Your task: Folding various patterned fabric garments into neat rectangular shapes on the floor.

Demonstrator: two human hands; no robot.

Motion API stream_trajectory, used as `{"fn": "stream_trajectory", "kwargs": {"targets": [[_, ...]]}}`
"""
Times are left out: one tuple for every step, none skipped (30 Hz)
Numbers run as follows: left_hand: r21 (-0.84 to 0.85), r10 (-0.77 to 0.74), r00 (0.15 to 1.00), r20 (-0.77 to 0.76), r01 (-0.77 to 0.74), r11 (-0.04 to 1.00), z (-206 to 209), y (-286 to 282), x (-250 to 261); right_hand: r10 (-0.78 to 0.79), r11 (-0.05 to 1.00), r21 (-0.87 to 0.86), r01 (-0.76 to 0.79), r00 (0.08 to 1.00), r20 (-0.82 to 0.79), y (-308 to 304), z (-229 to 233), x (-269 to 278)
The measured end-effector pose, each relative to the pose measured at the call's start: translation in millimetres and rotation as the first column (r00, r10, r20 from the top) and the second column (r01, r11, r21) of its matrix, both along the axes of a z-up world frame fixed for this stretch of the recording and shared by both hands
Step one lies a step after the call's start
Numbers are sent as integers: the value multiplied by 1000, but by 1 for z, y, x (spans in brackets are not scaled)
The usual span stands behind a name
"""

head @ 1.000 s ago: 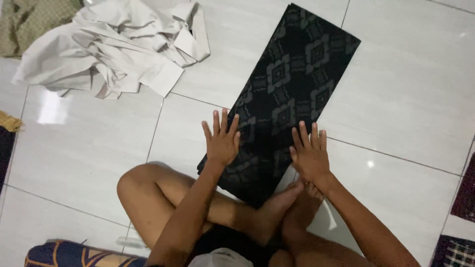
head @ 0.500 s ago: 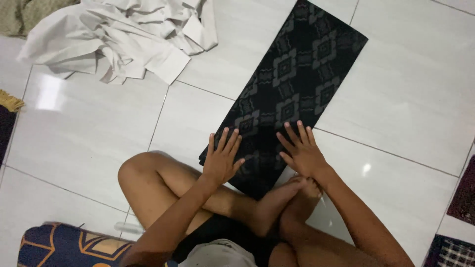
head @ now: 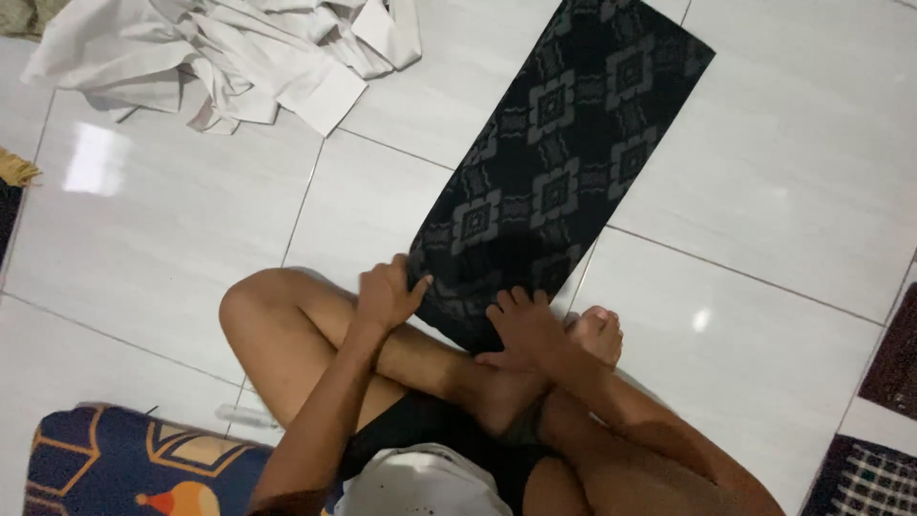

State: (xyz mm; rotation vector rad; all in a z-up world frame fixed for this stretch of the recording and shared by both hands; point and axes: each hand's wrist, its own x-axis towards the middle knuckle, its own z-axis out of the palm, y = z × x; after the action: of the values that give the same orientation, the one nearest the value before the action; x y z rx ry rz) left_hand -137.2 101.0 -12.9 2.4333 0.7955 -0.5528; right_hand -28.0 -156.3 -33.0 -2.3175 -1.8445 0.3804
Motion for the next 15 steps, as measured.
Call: {"fn": "stream_trajectory", "kwargs": {"targets": [[3, -1, 1000, -4, 1, 1000, 4, -1, 0, -1, 1000, 3, 1, 1000, -4, 1, 6, -4], [-241, 217, 974, 72, -194, 951, 8, -2, 1, -29, 1000, 5, 29, 999, 19, 2, 13, -8], [-478, 429, 898, 98, -336, 812, 13, 0, 5, -65, 998, 12, 64, 997, 47, 5, 20, -10], [-473, 422, 901, 102, -330, 817, 42, -4, 13, -72, 997, 19, 71, 996, 47, 5, 24, -13], [-637, 548, 828, 114, -363, 680, 70, -9, 22, -118, 986, 116, 117, 993, 3, 5, 28, -15], [-778, 664, 742, 96, -360, 515, 98, -15, 31, -159, 964, 210, 165, 986, -45, 5, 32, -16], [-780, 656, 748, 99, -351, 519, 92, -16, 33, -169, 962, 211, 174, 985, -40, 4, 33, -18], [-868, 737, 676, 2, -365, 338, 86, -18, 35, -211, 955, 210, 209, 977, -14, 3, 33, -19], [-923, 791, 601, -110, -358, 143, 79, -19, 38, -251, 947, 210, 243, 968, 14, 2, 33, -20], [-925, 785, 610, -107, -352, 147, 73, -20, 41, -260, 945, 211, 251, 965, 19, -4, 18, -21], [-945, 796, 583, -162, -325, 45, 67, -21, 44, -326, 899, 290, 329, 943, -60, -9, 3, -22], [-954, 800, 558, -220, -294, -57, 61, -21, 47, -381, 840, 360, 407, 913, -144, -14, -12, -22], [-955, 796, 565, -218, -291, -54, 79, -20, 51, -388, 836, 362, 412, 911, -142, -26, -24, -18], [-967, 763, 622, -175, -252, -16, 96, -20, 54, -439, 811, 337, 478, 878, -190, -38, -37, -14], [-978, 727, 675, -126, -206, 21, 114, -19, 60, -486, 781, 315, 539, 842, -233, -49, -50, -6]]}}
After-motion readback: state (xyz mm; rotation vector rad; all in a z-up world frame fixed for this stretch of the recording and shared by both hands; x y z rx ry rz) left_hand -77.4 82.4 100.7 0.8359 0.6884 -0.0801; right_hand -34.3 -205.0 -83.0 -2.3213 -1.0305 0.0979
